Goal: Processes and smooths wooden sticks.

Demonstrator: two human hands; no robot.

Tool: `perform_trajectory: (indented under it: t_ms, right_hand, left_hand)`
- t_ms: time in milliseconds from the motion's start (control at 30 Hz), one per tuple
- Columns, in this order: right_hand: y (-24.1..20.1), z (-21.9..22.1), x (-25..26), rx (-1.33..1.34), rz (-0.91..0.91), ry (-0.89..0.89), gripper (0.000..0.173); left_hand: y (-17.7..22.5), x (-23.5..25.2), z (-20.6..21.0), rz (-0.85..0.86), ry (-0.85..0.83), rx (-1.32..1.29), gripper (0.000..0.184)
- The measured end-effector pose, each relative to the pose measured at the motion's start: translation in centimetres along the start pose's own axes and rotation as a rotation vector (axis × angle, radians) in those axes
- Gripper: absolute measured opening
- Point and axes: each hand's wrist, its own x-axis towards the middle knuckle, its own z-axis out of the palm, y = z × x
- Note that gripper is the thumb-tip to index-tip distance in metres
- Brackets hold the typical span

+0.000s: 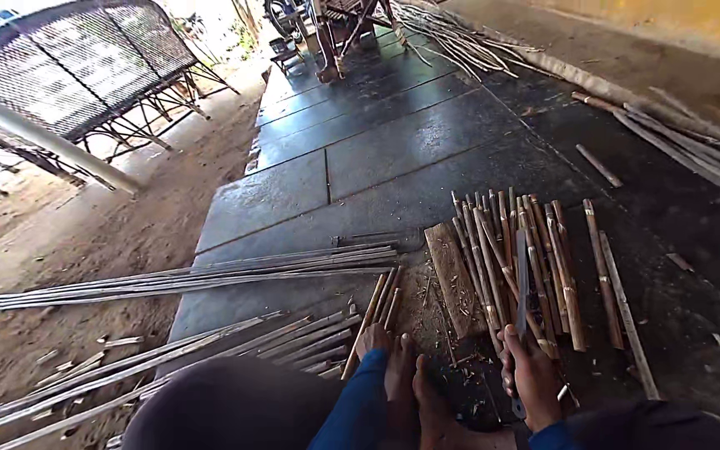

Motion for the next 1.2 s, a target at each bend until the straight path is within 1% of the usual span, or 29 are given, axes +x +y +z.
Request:
perform_trajectory:
  t_ms: [100, 167, 200, 233, 300, 333, 400, 433, 467, 500, 533, 567, 633, 667, 700, 800, 867, 900, 933, 967, 1033, 1067, 1133, 1167, 1200]
  right_hand:
    - [0.5, 0.0, -0.3, -0.019, 0.019, -0.008, 0.046]
    - [0.4, 0.6, 0.0, -0.008, 0.013, -0.009, 0.045]
    - [0.3, 0.6, 0.2, -0.013, 0.006, -0.007, 0.045]
    - [0.3, 0.4, 0.3, -0.022, -0.005, -0.002, 0.045]
    - [0.6, 0.1, 0.2, -0.035, -0.011, 0.004, 0.044]
    - [0.9, 0.0, -0.1, -0.035, 0.008, 0.000, 0.044]
    - [1.1, -0.3, -0.3, -0.034, 0.044, -0.005, 0.045]
    - [1.0, -0.2, -0.3, -0.036, 0.053, -0.008, 0.046]
    - [0.7, 0.0, -0.3, -0.034, 0.051, -0.010, 0.047]
    - [0.5, 0.2, -0.2, -0.034, 0.039, -0.013, 0.048]
    - [0.4, 0.4, -0.1, -0.032, 0.023, -0.019, 0.048]
    - [0.3, 0.5, -0.1, -0.036, 0.013, -0.025, 0.048]
    - [0.4, 0.7, -0.1, -0.041, -0.008, -0.038, 0.047]
    - [0.5, 0.7, 0.0, -0.038, -0.016, -0.044, 0.047]
    - [0.7, 0.7, 0.0, -0.031, -0.019, -0.047, 0.047]
    - [0.9, 0.3, -0.1, -0.019, -0.014, -0.020, 0.046]
    - [1.1, 0.1, -0.1, -0.019, -0.016, -0.002, 0.045]
    - [1.2, -0.1, 0.0, -0.030, -0.026, 0.002, 0.045]
    - [1.2, -0.3, 0.3, -0.039, -0.039, 0.015, 0.046]
    - [1.1, -0.5, 0.5, -0.051, -0.040, 0.032, 0.047]
    - [0.9, -0.6, 0.2, -0.067, -0.012, 0.049, 0.049]
    - [0.9, -0.5, 0.0, -0.062, 0.009, 0.049, 0.049]
    - [0.8, -0.2, 0.2, -0.067, 0.037, 0.042, 0.050]
    - [0.7, 0.1, 0.5, -0.073, 0.035, 0.039, 0.051]
    - [0.7, 0.4, 0.9, -0.082, 0.025, 0.034, 0.052]
  left_hand:
    - [-0.3, -0.1, -0.4, 0.054, -0.064, 0.133, 0.049]
    - [-0.1, -0.2, -1.8, 0.134, -0.041, 0.200, 0.049]
    - [0.5, -0.4, -3.0, 0.178, -0.009, 0.169, 0.048]
    - [1.2, -0.6, -4.5, 0.218, 0.030, 0.067, 0.049]
    - [2.5, -0.3, -8.6, 0.286, 0.143, -0.282, 0.048]
    - [2.8, 0.0, -10.8, 0.331, 0.200, -0.536, 0.043]
    - [4.0, -2.0, -16.3, 0.421, 0.175, -1.219, 0.037]
    - [4.3, -3.9, -19.1, 0.470, 0.100, -1.531, 0.045]
    - [4.1, -5.8, -21.3, 0.536, 0.009, -1.727, 0.056]
    - [3.8, -7.7, -22.6, 0.585, -0.043, -1.841, 0.068]
    - [3.5, -9.2, -22.8, 0.606, -0.079, -1.896, 0.076]
    - [3.1, -10.4, -22.1, 0.619, -0.110, -1.904, 0.072]
    - [2.9, -11.9, -19.0, 0.600, -0.129, -1.831, 0.043]
    - [3.3, -12.5, -17.3, 0.588, -0.142, -1.780, 0.035]
    - [4.1, -13.1, -15.6, 0.577, -0.128, -1.720, 0.036]
    - [7.5, -15.9, -10.4, 0.612, 0.046, -1.579, 0.034]
    - [8.4, -17.4, -7.7, 0.667, 0.132, -1.507, 0.032]
    - [8.5, -17.9, -7.3, 0.686, 0.180, -1.489, 0.033]
    - [8.5, -18.3, -8.1, 0.709, 0.243, -1.493, 0.036]
    - [8.5, -18.6, -10.0, 0.752, 0.329, -1.516, 0.036]
    - [8.4, -19.3, -15.8, 0.908, 0.533, -1.528, 0.032]
    - [8.3, -19.9, -18.7, 1.003, 0.586, -1.531, 0.032]
    - [8.5, -20.7, -22.6, 1.211, 0.612, -1.583, 0.038]
    - [8.7, -20.5, -23.3, 1.313, 0.608, -1.606, 0.041]
    - [8.8, -20.0, -23.1, 1.375, 0.605, -1.595, 0.044]
